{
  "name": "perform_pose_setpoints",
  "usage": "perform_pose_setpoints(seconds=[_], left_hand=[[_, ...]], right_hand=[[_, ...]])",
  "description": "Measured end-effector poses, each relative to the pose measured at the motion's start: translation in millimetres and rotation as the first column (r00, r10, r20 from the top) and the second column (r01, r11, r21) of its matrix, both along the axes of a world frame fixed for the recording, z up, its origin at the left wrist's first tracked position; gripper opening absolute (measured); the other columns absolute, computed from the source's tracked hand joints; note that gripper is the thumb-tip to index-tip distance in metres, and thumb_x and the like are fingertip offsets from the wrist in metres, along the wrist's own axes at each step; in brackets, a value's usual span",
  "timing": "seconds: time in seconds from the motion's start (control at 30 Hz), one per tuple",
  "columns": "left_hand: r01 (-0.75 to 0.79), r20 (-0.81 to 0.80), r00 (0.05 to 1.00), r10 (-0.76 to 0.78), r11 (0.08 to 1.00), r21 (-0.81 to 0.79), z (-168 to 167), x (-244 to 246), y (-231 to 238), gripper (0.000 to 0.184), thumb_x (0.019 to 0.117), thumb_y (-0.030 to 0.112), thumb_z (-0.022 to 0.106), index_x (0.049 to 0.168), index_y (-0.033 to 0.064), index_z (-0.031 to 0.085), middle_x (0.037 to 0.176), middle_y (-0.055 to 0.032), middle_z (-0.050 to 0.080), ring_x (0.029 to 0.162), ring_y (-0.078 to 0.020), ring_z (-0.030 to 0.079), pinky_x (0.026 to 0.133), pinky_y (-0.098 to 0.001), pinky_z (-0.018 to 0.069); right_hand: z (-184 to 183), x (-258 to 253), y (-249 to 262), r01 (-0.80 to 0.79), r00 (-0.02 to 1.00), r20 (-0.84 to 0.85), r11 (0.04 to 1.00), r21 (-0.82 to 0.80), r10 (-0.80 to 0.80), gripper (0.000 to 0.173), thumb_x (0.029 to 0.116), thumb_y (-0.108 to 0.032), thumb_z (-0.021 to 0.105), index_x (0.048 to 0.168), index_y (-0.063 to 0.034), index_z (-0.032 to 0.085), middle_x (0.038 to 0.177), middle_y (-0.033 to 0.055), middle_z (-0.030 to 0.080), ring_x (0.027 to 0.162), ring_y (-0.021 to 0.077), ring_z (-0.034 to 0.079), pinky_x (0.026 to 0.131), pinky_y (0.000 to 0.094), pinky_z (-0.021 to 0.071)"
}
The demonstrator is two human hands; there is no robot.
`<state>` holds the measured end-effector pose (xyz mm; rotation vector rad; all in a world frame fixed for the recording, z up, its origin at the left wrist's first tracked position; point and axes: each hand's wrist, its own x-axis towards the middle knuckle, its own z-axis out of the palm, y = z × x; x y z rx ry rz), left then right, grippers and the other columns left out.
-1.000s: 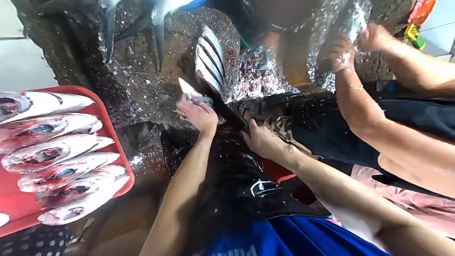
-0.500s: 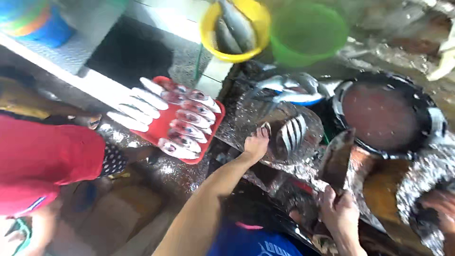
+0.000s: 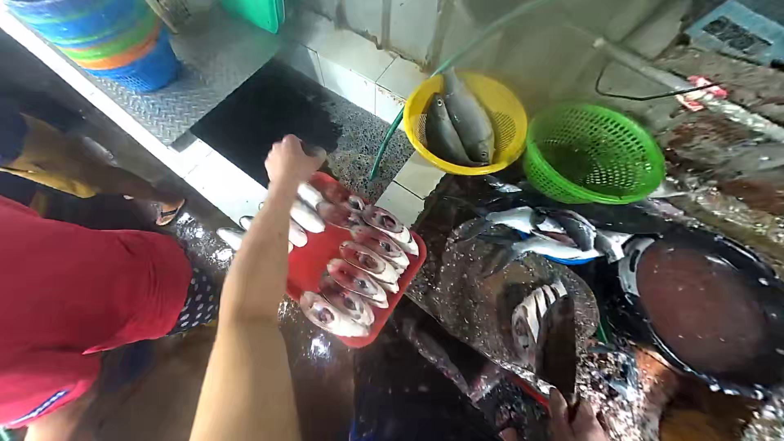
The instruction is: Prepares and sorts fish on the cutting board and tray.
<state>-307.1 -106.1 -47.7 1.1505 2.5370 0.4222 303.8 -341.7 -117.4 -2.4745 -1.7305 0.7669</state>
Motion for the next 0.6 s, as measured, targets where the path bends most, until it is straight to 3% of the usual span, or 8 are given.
perform_pose_setpoints(seconds=[0.1, 0.13, 0.17, 0.2, 0.3, 0.4, 0.5, 0.6], left_hand=[[0.111, 0.124, 0.99, -0.072, 0.934, -0.34, -0.3, -48.4, 53.0, 0.06, 0.0725, 0.046, 0.087, 0.104, -0.0015, 0.069, 0.098, -0.0235, 0.07, 0.089, -0.0376, 0.07, 0.077, -0.0595, 0.0561], [0.192, 0.14, 0.98, -0.143, 0.871, -0.452, -6.6, -53.3, 65.9, 0.049, 0.0725, 0.045, 0.085, 0.092, 0.0017, 0.071, 0.087, -0.0174, 0.07, 0.078, -0.0296, 0.068, 0.07, -0.0506, 0.054], [0.25, 0.157, 0.968, -0.195, 0.794, -0.554, -14.5, -56.5, 79.4, 0.046, 0.0733, 0.046, 0.084, 0.09, 0.0041, 0.074, 0.088, -0.0155, 0.072, 0.08, -0.0281, 0.069, 0.073, -0.0508, 0.0542], [0.27, 0.167, 0.963, -0.212, 0.744, -0.611, -22.7, -57.8, 89.4, 0.045, 0.0753, 0.046, 0.083, 0.093, 0.0048, 0.076, 0.093, -0.016, 0.073, 0.088, -0.0296, 0.07, 0.08, -0.0543, 0.0546], [0.223, 0.109, 0.974, -0.197, 0.767, -0.601, -48.9, -62.5, 99.4, 0.047, 0.0861, 0.046, 0.074, 0.1, 0.0006, 0.074, 0.101, -0.0216, 0.072, 0.095, -0.0368, 0.069, 0.083, -0.0629, 0.052], [0.244, 0.011, 0.953, -0.304, 0.743, -0.623, -85.3, -77.4, 102.1, 0.066, 0.0853, 0.063, 0.068, 0.106, 0.0008, 0.074, 0.118, -0.0266, 0.07, 0.116, -0.0462, 0.064, 0.091, -0.0767, 0.0446], [0.312, -0.002, 0.915, -0.404, 0.708, -0.634, -92.9, -77.7, 87.9, 0.079, 0.0919, 0.075, 0.051, 0.11, 0.0008, 0.073, 0.121, -0.0291, 0.067, 0.118, -0.049, 0.063, 0.09, -0.0768, 0.0466], [0.385, -0.042, 0.852, -0.522, 0.678, -0.627, -98.6, -79.5, 80.9, 0.079, 0.0944, 0.076, 0.044, 0.106, 0.0036, 0.073, 0.117, -0.0283, 0.069, 0.114, -0.0504, 0.064, 0.089, -0.0767, 0.0477]], right_hand=[[-1.3, -15.6, 13.4, 0.032, 0.999, 0.008, 0.998, -0.046, -0.031, 0.061, 0.1082, -0.045, 0.042, 0.133, 0.0095, 0.054, 0.105, 0.0293, 0.068, 0.099, 0.0419, 0.07, 0.09, 0.0606, 0.0535], [-0.7, -18.6, 17.1, 0.034, 0.999, 0.02, 0.998, -0.055, -0.033, 0.061, 0.1081, -0.045, 0.042, 0.133, 0.0098, 0.054, 0.106, 0.0293, 0.069, 0.1, 0.0419, 0.07, 0.091, 0.0606, 0.0534], [1.1, -21.7, 20.2, 0.034, 0.999, 0.033, 0.998, -0.057, -0.032, 0.06, 0.108, -0.044, 0.041, 0.133, 0.0095, 0.055, 0.106, 0.0285, 0.069, 0.1, 0.0409, 0.07, 0.091, 0.0599, 0.0539], [2.5, -24.2, 23.2, 0.045, 0.998, 0.045, 0.997, -0.058, -0.042, 0.06, 0.108, -0.043, 0.041, 0.133, 0.0088, 0.056, 0.106, 0.0276, 0.07, 0.101, 0.0399, 0.07, 0.092, 0.0592, 0.0538], [3.8, -26.2, 27.9, 0.083, 0.992, 0.102, 0.995, -0.057, -0.077, 0.061, 0.1078, -0.046, 0.04, 0.137, 0.006, 0.054, 0.109, 0.0259, 0.07, 0.103, 0.0382, 0.071, 0.093, 0.0583, 0.0538], [7.5, -25.5, 28.2, 0.131, 0.985, 0.117, 0.99, -0.058, -0.123, 0.061, 0.1079, -0.043, 0.04, 0.144, 0.0049, 0.05, 0.12, 0.0265, 0.069, 0.112, 0.0375, 0.069, 0.101, 0.0563, 0.0513], [9.2, -20.9, 26.4, 0.154, 0.981, 0.122, 0.988, -0.028, -0.15, 0.058, 0.1077, -0.042, 0.041, 0.134, 0.0074, 0.056, 0.11, 0.0282, 0.069, 0.104, 0.0397, 0.07, 0.094, 0.0589, 0.0529], [5.1, -10.3, 20.6, 0.168, 0.98, 0.11, 0.986, 0.006, -0.167, 0.06, 0.108, -0.045, 0.041, 0.13, 0.0087, 0.056, 0.107, 0.0318, 0.068, 0.102, 0.0467, 0.068, 0.09, 0.0649, 0.0517]])
